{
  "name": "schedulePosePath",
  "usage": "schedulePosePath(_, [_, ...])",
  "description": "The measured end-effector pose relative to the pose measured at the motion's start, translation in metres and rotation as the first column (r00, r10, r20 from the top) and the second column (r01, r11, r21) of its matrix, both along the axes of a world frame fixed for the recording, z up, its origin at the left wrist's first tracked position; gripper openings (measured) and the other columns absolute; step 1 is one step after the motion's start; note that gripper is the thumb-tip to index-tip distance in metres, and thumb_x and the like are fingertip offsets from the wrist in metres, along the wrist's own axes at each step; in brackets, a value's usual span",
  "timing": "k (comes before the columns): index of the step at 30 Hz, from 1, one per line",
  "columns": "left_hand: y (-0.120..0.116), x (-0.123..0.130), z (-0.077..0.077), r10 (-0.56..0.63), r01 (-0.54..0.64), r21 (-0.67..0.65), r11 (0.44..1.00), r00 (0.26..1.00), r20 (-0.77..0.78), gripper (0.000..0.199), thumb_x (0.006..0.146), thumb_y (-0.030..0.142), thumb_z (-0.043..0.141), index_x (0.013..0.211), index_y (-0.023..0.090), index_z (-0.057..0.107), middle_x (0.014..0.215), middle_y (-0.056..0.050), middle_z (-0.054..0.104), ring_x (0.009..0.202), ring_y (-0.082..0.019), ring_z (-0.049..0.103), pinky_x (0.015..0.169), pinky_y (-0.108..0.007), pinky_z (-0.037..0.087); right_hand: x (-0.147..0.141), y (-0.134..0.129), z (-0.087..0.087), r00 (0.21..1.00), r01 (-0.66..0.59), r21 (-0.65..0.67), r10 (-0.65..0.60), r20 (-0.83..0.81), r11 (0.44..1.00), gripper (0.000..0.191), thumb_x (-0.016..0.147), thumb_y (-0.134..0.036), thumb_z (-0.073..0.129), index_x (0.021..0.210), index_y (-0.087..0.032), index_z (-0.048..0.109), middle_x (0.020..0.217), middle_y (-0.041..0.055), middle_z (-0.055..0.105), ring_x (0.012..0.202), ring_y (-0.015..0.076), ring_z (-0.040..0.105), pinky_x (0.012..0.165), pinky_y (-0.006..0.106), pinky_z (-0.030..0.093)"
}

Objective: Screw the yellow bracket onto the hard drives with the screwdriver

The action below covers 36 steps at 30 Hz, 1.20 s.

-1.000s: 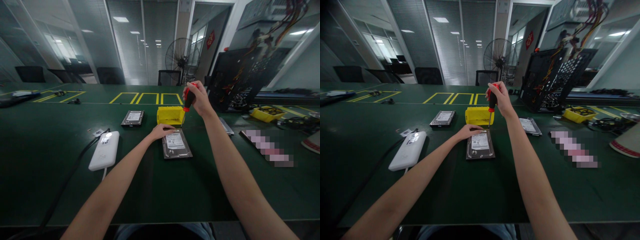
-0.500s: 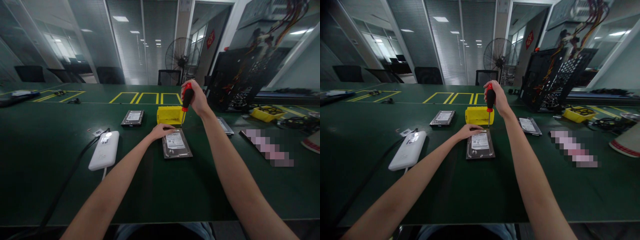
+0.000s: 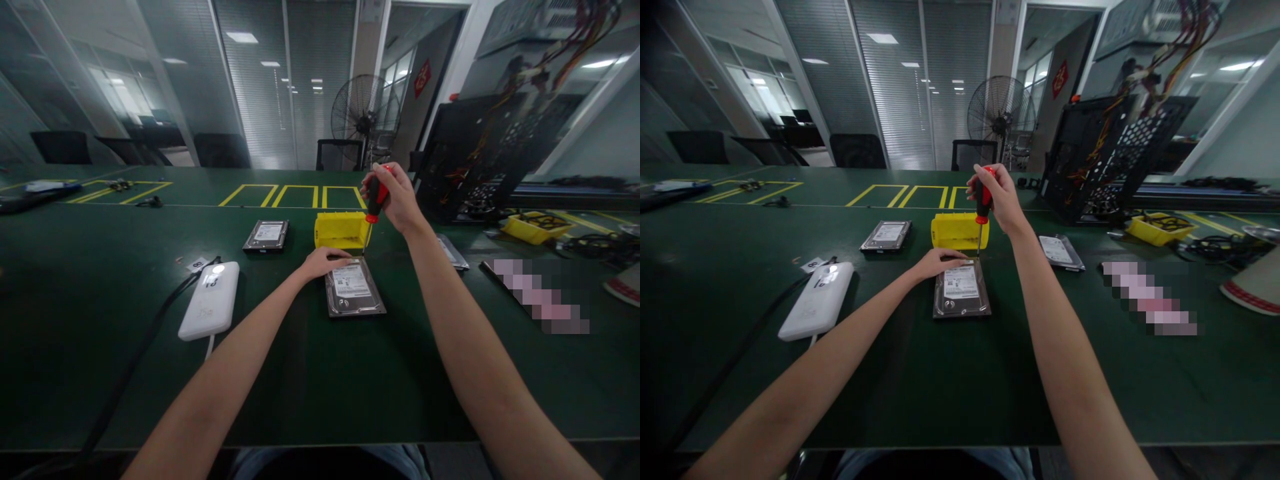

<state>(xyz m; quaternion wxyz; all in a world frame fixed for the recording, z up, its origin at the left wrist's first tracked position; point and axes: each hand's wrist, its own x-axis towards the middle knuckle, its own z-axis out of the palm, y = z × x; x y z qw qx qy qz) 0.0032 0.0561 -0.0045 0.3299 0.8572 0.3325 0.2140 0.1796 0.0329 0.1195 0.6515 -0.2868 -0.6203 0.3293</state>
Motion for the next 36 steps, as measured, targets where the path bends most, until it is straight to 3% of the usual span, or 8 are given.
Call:
schedulePosePath(11, [0.001, 0.0011, -0.0017, 0.007, -0.007, 0.002, 1.0, 1.0, 0.0, 0.045, 0.078, 0.052, 0.049, 0.11, 0.022, 0.063, 0.113, -0.005, 0.063, 0.103, -0.023, 0.055, 0.089, -0.035, 0.04, -0.0036, -0.0006, -0.0007, 0.999, 0.0, 0.09, -0.005, 0.05, 0.996, 0.027, 0.079, -0.051, 0.052, 0.087, -0.025, 0.053, 0.072, -0.0013, 0.049, 0.059, 0.0087, 0.05, 0.053, 0.024, 0.041])
schedulePosePath(17, [0.0005, 0.0005, -0.0008, -0.009, 0.009, 0.017, 1.0, 1.0, 0.007, 0.045, 0.079, 0.052, 0.048, 0.11, 0.023, 0.063, 0.115, -0.004, 0.062, 0.104, -0.023, 0.055, 0.089, -0.035, 0.041, -0.0017, 0.0024, -0.0009, 0.995, -0.101, 0.076, 0.099, 0.022, 0.992, 0.031, 0.081, -0.053, 0.046, 0.084, -0.023, 0.053, 0.071, -0.0008, 0.051, 0.06, 0.0089, 0.051, 0.052, 0.024, 0.042])
schedulePosePath(29, [-0.0005, 0.0003, -0.0002, 0.008, -0.007, 0.02, 1.0, 1.0, -0.011, 0.045, 0.079, 0.053, 0.047, 0.11, 0.023, 0.063, 0.114, -0.004, 0.062, 0.104, -0.023, 0.054, 0.088, -0.036, 0.041, 0.0055, 0.0021, 0.0, 0.995, -0.089, 0.114, 0.093, -0.022, 0.989, 0.023, 0.077, -0.042, 0.059, 0.082, -0.021, 0.051, 0.081, -0.001, 0.06, 0.07, 0.0086, 0.059, 0.069, 0.025, 0.051])
schedulePosePath(36, [0.0004, 0.0001, -0.0003, 0.002, -0.002, 0.009, 1.0, 1.0, -0.005, 0.046, 0.079, 0.054, 0.047, 0.11, 0.023, 0.062, 0.114, -0.004, 0.061, 0.105, -0.023, 0.054, 0.088, -0.037, 0.041, 0.0052, 0.0035, -0.0008, 0.999, -0.027, 0.148, 0.031, -0.022, 0.989, 0.026, 0.073, -0.037, 0.065, 0.077, -0.022, 0.044, 0.067, -0.0048, 0.054, 0.056, 0.0062, 0.053, 0.054, 0.021, 0.047])
